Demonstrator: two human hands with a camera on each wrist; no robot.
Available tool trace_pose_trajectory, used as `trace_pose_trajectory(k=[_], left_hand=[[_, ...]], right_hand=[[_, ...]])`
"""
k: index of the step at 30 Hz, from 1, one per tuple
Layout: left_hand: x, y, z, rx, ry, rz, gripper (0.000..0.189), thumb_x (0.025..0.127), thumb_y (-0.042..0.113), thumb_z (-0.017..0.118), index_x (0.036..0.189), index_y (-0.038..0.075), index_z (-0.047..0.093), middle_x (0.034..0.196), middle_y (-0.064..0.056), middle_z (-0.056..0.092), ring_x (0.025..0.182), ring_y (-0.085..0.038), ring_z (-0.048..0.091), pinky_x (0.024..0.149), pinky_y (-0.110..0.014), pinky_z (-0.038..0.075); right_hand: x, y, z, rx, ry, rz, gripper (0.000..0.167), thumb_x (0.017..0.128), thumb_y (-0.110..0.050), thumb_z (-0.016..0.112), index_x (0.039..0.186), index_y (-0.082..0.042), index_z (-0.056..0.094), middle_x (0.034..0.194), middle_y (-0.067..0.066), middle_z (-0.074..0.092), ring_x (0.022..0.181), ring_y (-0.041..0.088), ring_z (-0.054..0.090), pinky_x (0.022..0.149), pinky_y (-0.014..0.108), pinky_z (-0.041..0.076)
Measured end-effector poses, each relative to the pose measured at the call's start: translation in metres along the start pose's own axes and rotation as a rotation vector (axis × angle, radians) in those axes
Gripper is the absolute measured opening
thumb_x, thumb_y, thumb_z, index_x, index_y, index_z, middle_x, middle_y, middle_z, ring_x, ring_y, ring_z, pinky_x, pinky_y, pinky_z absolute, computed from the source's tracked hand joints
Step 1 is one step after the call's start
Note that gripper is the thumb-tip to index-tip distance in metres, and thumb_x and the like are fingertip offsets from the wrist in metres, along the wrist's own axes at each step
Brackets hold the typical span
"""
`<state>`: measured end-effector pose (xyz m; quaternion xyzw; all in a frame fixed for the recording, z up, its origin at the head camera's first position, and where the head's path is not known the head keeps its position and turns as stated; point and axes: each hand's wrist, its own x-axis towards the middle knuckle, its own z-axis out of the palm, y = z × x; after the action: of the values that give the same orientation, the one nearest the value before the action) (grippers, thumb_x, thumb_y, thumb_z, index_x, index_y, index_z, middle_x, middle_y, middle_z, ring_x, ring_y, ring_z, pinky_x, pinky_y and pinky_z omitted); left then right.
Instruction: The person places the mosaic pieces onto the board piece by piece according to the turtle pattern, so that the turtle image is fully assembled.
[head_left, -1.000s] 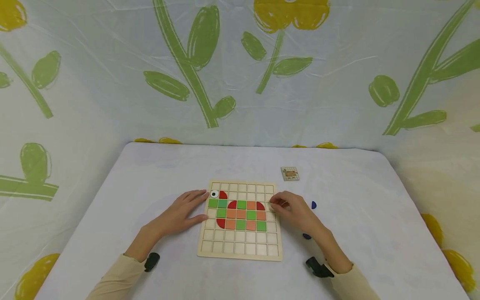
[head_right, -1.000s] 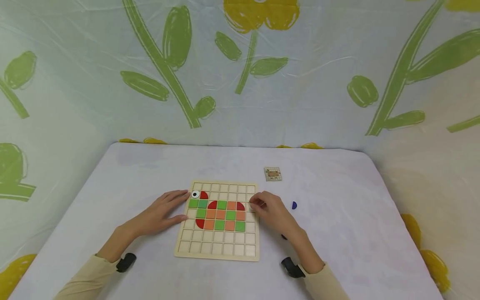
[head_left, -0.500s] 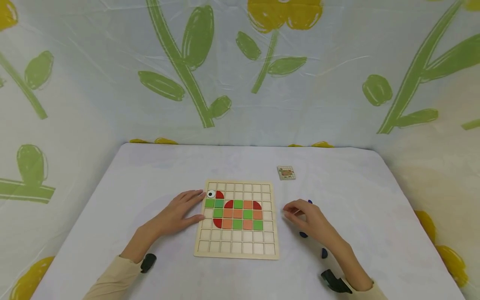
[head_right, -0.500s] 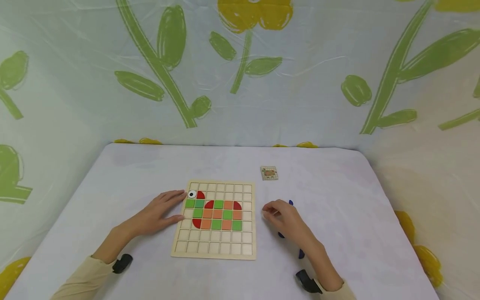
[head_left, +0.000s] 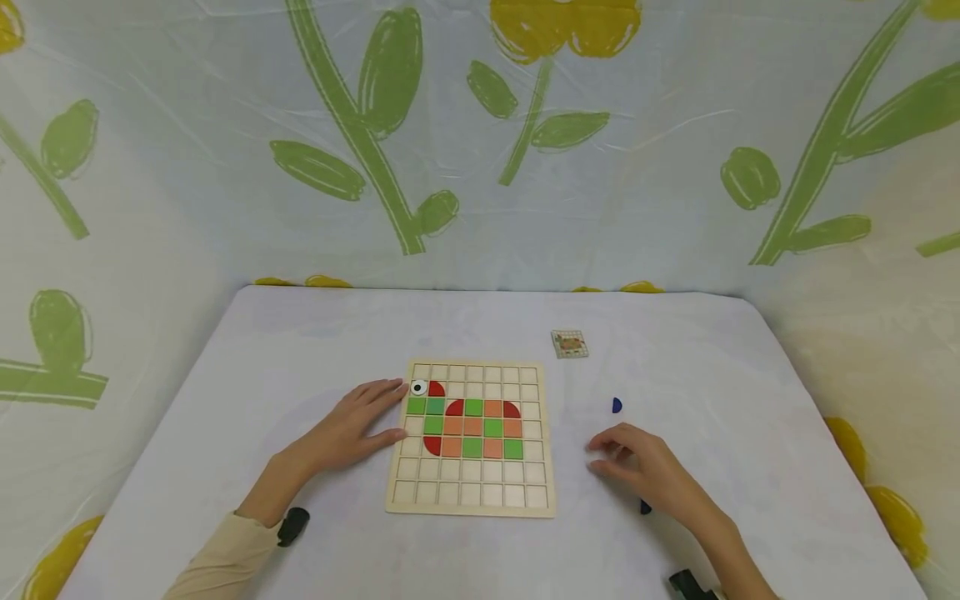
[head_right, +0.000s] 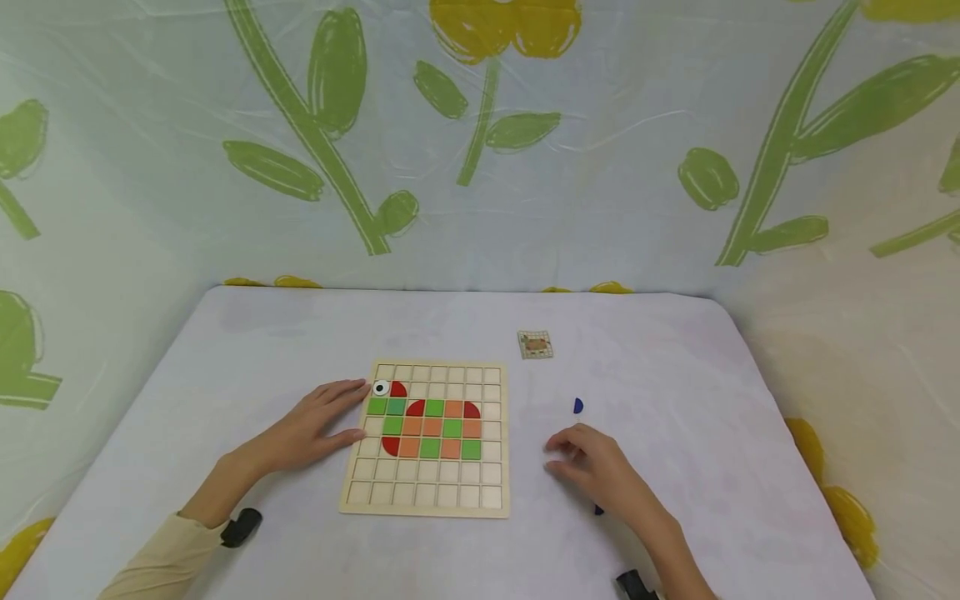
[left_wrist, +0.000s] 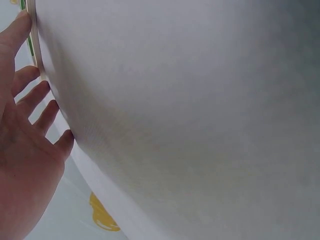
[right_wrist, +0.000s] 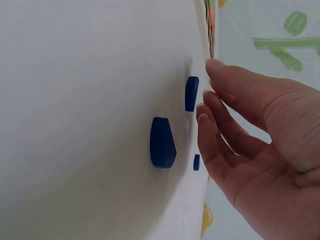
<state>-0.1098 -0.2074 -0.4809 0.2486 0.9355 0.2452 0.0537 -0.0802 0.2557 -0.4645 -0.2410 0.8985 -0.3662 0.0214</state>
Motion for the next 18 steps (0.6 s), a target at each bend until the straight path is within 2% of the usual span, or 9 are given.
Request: trace_pose_trajectory(k=[7,14,18], left_hand=[[-0.0004,-0.0001,0.0001,0.005,0.006,0.001,0.072,0.098,0.038,0.072,0.156,0.007,0.044,0.159,-0.015,0.042,0.146,-0.039,0.036,0.116,-0.06,0.035],[-0.0008,0.0002,0.0,-0.005,0.009,0.003,0.071,0.098,0.038,0.071,0.156,0.007,0.044,0.159,-0.015,0.042,0.145,-0.039,0.036,0.115,-0.06,0.035],[-0.0006,0.0008,-0.0003,-0.009,0.003,-0.001,0.071,0.098,0.038,0.071,0.156,0.007,0.044,0.159,-0.015,0.042,0.145,-0.039,0.036,0.116,-0.06,0.034]], right_hand=[[-0.0073,0.0008,-0.0045,0.021,-0.081,0.061,0.019,0.087,-0.012,0.083,0.103,-0.015,0.072,0.1,-0.008,0.069,0.085,0.007,0.061,0.074,0.025,0.055],[-0.0103,0.0044,-0.0032,0.054,-0.087,0.003,0.018,0.088,-0.006,0.081,0.102,-0.014,0.072,0.098,-0.007,0.069,0.085,0.004,0.061,0.074,0.023,0.056],[-0.0105,0.0039,-0.0035,0.07,-0.102,0.015,0.017,0.09,-0.006,0.079,0.104,-0.012,0.072,0.099,-0.006,0.07,0.086,0.004,0.063,0.075,0.023,0.057]])
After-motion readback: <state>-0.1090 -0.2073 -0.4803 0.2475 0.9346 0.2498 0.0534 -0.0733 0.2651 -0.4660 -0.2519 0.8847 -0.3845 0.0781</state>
